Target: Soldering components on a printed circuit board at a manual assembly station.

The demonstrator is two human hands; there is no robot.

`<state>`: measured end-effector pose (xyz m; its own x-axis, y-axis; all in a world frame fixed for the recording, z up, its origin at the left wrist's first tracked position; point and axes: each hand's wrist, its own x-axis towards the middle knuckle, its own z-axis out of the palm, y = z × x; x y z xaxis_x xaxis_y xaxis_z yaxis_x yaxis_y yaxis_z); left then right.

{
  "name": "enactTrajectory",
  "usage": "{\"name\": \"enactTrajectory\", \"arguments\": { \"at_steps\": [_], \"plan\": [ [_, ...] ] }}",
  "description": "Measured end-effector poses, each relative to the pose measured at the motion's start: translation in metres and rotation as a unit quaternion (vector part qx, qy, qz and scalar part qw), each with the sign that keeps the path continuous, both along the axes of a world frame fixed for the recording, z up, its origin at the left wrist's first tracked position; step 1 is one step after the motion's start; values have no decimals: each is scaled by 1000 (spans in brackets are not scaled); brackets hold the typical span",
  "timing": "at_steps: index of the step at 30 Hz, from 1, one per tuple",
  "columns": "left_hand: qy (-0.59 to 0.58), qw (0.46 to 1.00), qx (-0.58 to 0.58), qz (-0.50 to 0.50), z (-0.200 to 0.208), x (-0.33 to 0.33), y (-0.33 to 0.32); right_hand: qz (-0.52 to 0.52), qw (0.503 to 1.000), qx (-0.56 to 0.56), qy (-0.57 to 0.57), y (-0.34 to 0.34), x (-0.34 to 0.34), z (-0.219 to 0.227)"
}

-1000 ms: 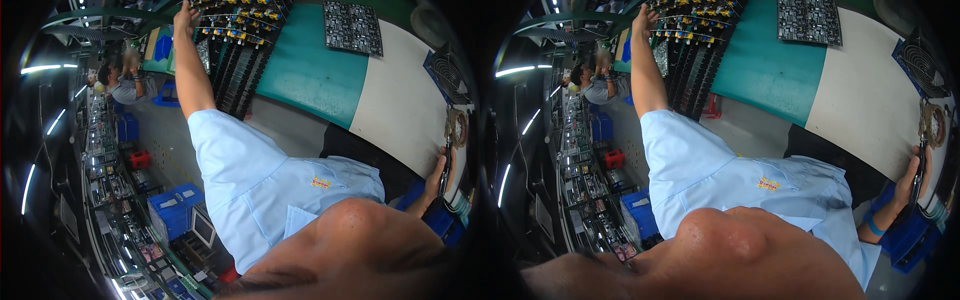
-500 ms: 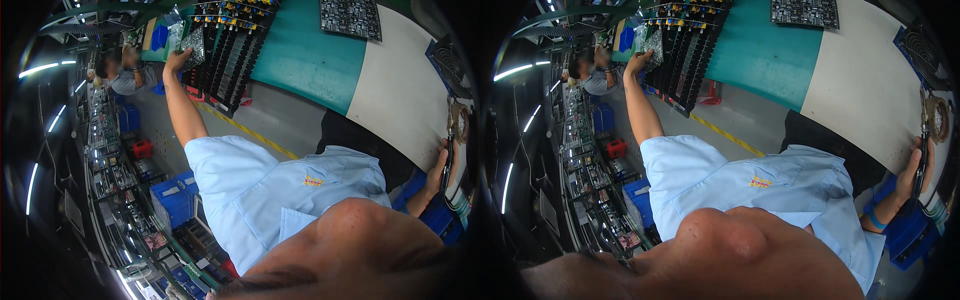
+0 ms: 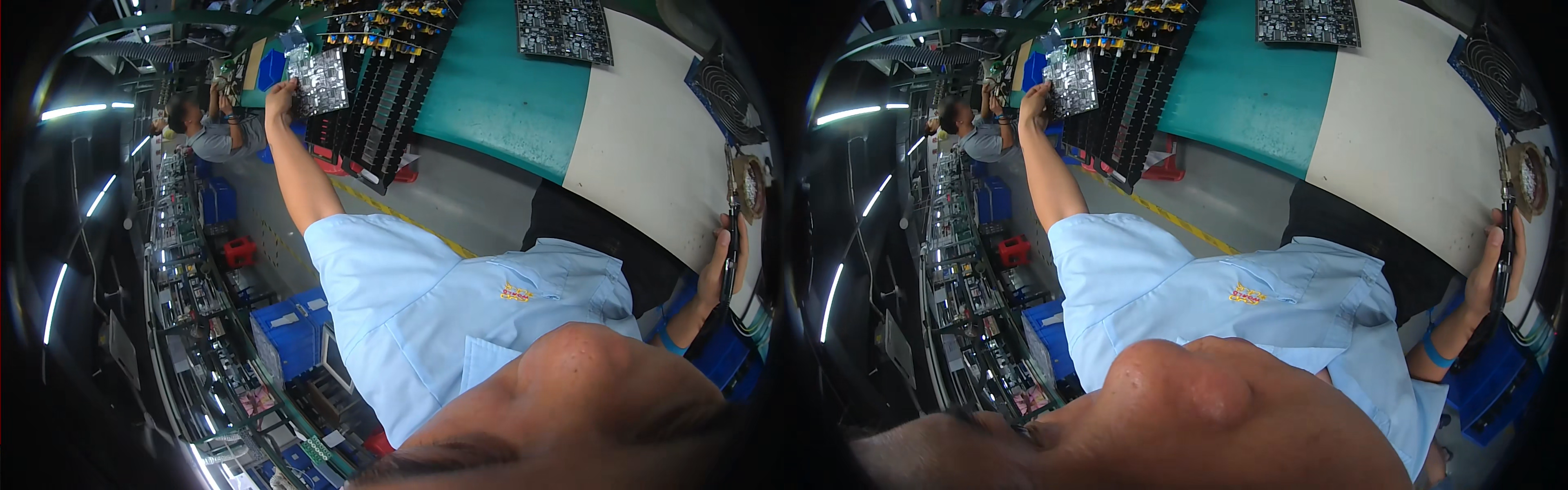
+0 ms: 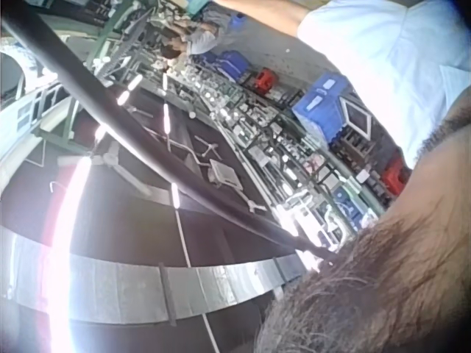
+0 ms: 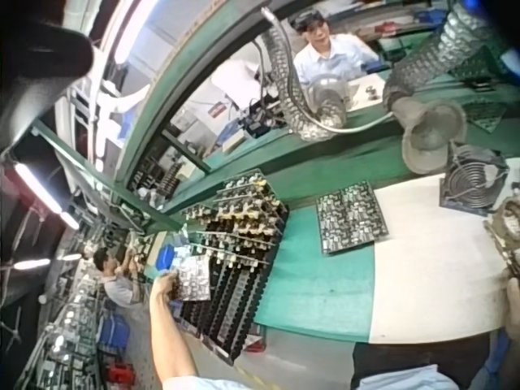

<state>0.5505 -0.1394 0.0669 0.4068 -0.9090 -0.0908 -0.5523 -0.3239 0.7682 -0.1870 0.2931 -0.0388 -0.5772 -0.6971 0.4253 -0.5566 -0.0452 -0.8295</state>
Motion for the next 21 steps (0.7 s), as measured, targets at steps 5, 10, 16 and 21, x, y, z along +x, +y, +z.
{"name": "enactTrajectory", "arguments": {
  "at_steps": [5,10,16,21],
  "plan": [
    [100,991,-23,-85,-11,-30,-7,-17,999,27,10,9,1,-1],
    [114,984,-92,-103,27,-43,29,-12,1000,24,7,9,0,-4],
    [107,961,-216,-137,88,-67,91,6,1000,6,-10,13,-5,-3],
    [96,935,-274,-204,131,-129,143,15,1000,-7,-16,16,-4,-5]
  ]
}}
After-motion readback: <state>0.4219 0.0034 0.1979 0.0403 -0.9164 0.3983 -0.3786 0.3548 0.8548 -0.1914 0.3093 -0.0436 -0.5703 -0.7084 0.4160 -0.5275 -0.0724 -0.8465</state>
